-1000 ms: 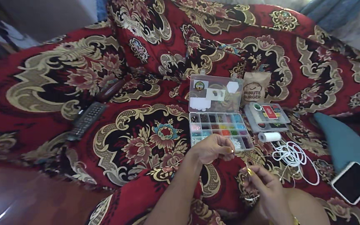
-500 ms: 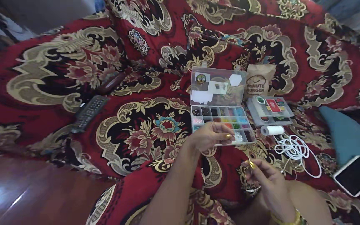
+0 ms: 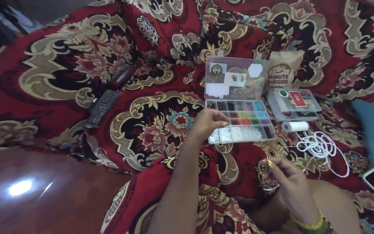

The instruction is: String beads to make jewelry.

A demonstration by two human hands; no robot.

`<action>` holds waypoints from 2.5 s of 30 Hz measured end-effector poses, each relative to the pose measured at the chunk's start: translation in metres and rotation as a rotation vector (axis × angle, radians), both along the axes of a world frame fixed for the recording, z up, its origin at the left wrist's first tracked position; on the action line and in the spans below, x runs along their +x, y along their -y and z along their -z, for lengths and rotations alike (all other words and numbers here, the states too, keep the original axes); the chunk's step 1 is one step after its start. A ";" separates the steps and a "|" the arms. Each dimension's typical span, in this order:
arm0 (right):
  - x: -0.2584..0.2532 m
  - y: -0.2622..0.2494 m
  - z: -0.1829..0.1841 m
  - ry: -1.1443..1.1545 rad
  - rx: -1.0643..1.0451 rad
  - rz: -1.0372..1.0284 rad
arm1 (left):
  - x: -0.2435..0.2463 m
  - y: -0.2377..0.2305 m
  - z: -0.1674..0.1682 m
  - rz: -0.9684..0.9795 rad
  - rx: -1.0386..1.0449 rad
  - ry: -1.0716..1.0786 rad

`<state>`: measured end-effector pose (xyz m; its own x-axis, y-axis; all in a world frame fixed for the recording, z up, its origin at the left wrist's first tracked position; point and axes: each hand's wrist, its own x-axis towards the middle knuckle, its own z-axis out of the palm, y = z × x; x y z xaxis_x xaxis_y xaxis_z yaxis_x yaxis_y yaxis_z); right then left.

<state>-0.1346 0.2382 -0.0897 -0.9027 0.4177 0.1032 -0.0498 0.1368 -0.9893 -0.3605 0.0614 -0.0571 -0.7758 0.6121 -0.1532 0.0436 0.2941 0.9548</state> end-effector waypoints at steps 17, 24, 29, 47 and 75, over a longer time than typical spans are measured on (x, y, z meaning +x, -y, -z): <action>-0.001 -0.002 0.001 0.026 0.017 0.030 | 0.013 -0.032 0.018 0.060 0.292 0.475; 0.000 -0.006 0.004 0.008 0.000 0.028 | 0.009 -0.031 0.020 -0.013 0.207 0.359; -0.001 -0.005 0.002 0.010 0.004 0.026 | 0.005 -0.032 0.025 -0.012 0.133 0.320; 0.000 -0.007 0.003 0.005 -0.014 0.037 | -0.006 -0.016 0.016 -0.255 0.080 0.014; 0.002 -0.005 0.001 0.050 -0.003 0.051 | 0.001 -0.031 0.018 -0.065 -0.541 -0.304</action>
